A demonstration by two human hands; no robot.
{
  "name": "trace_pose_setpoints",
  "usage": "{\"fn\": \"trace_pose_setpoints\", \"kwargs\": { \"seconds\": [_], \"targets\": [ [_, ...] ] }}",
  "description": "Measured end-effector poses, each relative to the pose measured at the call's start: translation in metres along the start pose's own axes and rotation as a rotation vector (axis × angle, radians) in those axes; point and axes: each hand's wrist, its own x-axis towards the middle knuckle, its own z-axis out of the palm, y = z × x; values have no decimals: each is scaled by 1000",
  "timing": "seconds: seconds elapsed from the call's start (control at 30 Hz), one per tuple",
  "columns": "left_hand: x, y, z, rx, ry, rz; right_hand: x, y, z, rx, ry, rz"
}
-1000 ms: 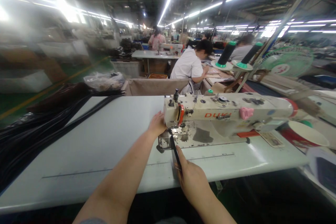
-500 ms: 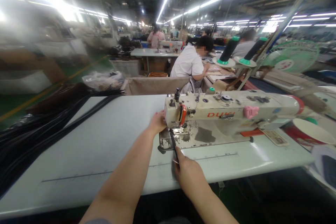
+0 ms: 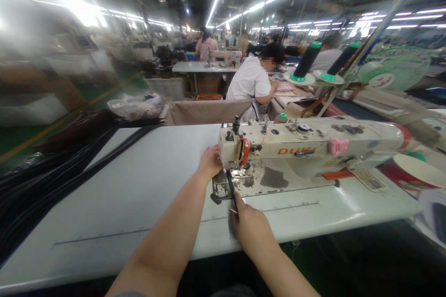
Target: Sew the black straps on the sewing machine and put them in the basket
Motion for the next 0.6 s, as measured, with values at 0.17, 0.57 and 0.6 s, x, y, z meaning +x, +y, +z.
{"fn": "trace_pose_setpoints", "kwargs": {
  "seconds": [0.17, 0.57, 0.6],
  "targets": [
    [1, -4, 0, -94, 68, -68, 0, 4, 4, 8, 93, -14],
    [-27, -6, -5, -657, 369, -326, -12, 6, -1, 640, 370, -211],
    [-35, -4, -7, -698, 375, -323, -10, 5, -2, 699, 350, -218]
  ]
}}
